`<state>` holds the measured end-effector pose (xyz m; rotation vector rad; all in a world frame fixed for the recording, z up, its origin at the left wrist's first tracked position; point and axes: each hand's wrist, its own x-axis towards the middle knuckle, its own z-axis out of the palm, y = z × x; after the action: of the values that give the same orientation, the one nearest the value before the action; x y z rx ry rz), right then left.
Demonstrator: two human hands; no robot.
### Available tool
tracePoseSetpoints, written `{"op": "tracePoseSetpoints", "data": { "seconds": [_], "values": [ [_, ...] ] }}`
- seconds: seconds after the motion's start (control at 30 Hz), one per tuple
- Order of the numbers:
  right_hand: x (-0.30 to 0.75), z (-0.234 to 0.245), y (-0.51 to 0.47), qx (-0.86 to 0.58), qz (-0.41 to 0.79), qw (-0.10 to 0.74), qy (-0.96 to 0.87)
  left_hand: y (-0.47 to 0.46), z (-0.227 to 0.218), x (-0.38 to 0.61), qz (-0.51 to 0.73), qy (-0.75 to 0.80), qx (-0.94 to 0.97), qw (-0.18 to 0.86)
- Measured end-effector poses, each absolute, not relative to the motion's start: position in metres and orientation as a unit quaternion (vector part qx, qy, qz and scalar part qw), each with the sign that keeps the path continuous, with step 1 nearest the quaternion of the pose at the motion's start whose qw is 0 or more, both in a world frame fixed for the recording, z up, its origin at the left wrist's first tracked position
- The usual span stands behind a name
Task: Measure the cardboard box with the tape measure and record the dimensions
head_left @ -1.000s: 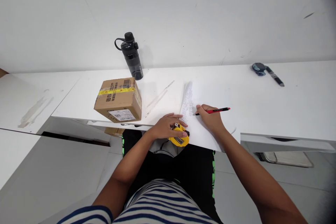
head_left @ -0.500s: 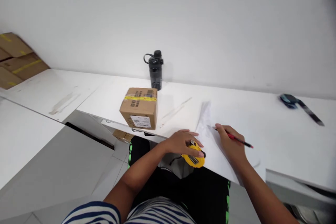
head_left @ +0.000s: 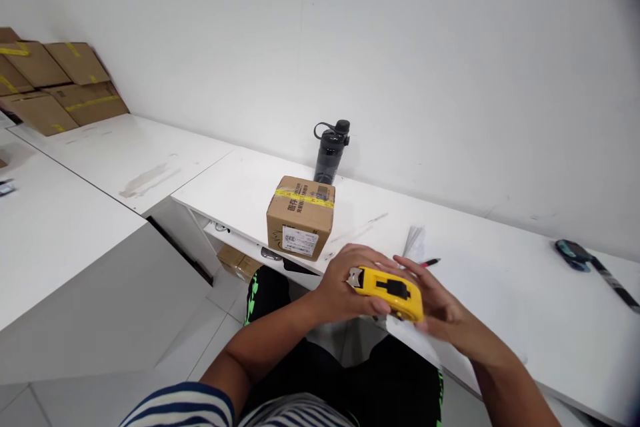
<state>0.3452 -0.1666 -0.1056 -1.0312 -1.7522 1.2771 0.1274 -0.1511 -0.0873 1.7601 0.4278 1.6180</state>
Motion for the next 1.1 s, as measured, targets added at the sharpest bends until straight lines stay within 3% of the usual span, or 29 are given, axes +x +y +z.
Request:
{"op": "tracePoseSetpoints", "data": {
  "seconds": [0.1, 0.27, 0.47, 0.57, 0.7, 0.87, 1.1],
  "values": [
    [0.3, -0.079, -0.177, -0.345, 0.529, 0.385, -0.673, -0.154, -0.065, 0.11, 0.627, 0.187, 0.683, 0.324],
    [0.245, -0.055, -0.164, -0.416, 0.383, 0.498, -0.657, -0.167, -0.05, 0.069, 0.542, 0.374, 0.643, 0.39],
    [0.238, -0.034, -0.153, -0.352, 0.294, 0.376, -0.805, -0.181, -0.033, 0.014, 0.415, 0.391, 0.616, 0.544],
    [0.24, -0.023, -0.154, -0.326, 0.28, 0.308, -0.849, -0.18, -0.025, -0.001, 0.382, 0.383, 0.621, 0.567],
    [0.255, -0.014, -0.143, -0.389, 0.27, 0.29, -0.831, -0.162, -0.015, -0.026, 0.362, 0.42, 0.637, 0.536],
    [0.295, -0.017, -0.094, -0.485, 0.281, 0.375, -0.738, -0.098, -0.008, -0.07, 0.491, 0.495, 0.573, 0.431],
    [0.289, -0.028, -0.056, -0.466, 0.319, 0.295, -0.771, -0.05, -0.022, -0.068, 0.318, 0.578, 0.631, 0.409]
  ]
}}
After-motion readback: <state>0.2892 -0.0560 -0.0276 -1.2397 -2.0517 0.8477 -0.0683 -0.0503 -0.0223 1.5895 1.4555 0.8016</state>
